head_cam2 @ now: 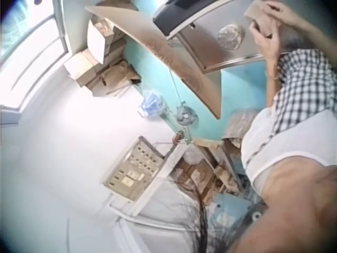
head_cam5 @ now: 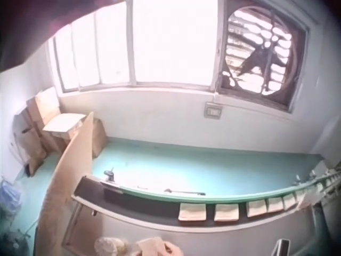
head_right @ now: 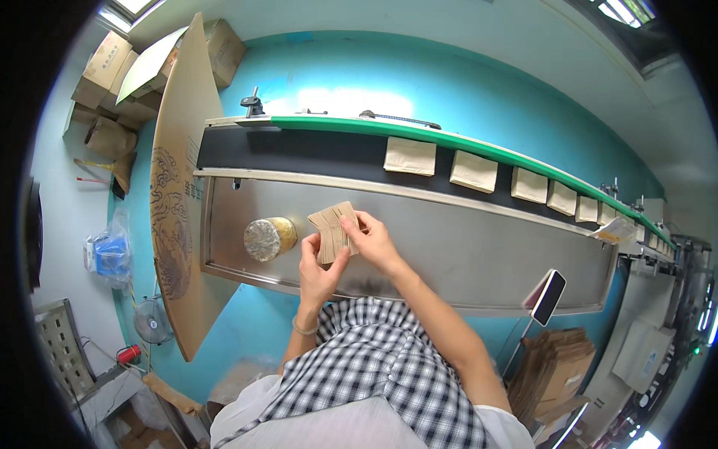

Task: Taking folded paper products from a production line and placing them into a container.

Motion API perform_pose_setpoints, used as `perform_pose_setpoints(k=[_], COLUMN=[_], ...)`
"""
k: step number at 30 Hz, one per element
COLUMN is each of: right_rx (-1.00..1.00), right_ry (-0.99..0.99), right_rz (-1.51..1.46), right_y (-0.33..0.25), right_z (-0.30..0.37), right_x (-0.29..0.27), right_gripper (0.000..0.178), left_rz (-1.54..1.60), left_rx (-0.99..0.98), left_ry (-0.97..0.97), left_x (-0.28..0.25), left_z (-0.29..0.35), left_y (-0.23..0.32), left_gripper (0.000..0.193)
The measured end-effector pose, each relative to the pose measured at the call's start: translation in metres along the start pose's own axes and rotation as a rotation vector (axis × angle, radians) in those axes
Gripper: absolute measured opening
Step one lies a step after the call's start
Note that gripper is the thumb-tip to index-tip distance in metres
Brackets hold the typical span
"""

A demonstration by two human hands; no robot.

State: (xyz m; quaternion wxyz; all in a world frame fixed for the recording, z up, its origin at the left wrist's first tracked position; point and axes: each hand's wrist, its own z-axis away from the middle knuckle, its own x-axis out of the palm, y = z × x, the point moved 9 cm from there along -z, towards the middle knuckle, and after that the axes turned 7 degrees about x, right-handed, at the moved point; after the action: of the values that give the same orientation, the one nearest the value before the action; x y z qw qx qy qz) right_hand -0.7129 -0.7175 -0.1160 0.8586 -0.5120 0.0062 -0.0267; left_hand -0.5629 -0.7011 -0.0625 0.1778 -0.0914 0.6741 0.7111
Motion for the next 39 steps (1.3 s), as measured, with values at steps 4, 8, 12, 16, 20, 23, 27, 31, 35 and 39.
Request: perform_pose_setpoints(k=[4,8,12,16,20,23,27,31,35,39], right_rx=[0.199,0.287,0.091,0.151,-0.042,-0.014,0.108,0.046,0.119,0.088], right_ry=[-0.123,-0.147,-0.007,0.320,0.124,0.107,-0.005,0.116,0.363,0.435], right_rz=[-0.224,-0.238,0.123,-0.437,0.125,0.141,-0.282,0.058,-0.602,-0.288], right_y=[0.007,0.019,0.025,0.009,0.005,-0.007,0.011,0.014,0.000,0.021], right_z=[0.010,0.011,-0.013,-0.020,-0.007,0.005,0.000,-0.026,-0.035,-0.028], right_x=[0.002,-0.004,-0.040,-0.076,-0.016,-0.007,-0.015,-0.053,-0.088,-0.098], right_gripper=[0.038,0.034,0.037,0.047,0.043,0.041,0.037,0.030,0.033,0.033], left_rz=[0.006,0.009,0.069,0.049,0.189,0.204,0.318,0.026,-0.620,-0.503], left_rx=[0.068,0.099,0.021,-0.034,-0.015,-0.023,0.072,0.111,0.620,0.515], left_ry=[0.018,0.013,0.032,-0.056,-0.084,-0.138,-0.009,0.024,0.310,0.019], left_x=[0.000,0.005,0.000,0.010,0.023,0.030,0.032,0.027,0.019,0.048], left_z=[-0.007,-0.010,-0.008,-0.016,-0.019,-0.016,-0.021,-0.057,-0.103,-0.141], left_y=[0.012,0.011,-0.004,0.007,-0.006,-0.005,-0.011,0.008,0.065,0.017], left_gripper=[0.091,0.090,0.084,0.077,0.078,0.068,0.054,0.050,0.055,0.070])
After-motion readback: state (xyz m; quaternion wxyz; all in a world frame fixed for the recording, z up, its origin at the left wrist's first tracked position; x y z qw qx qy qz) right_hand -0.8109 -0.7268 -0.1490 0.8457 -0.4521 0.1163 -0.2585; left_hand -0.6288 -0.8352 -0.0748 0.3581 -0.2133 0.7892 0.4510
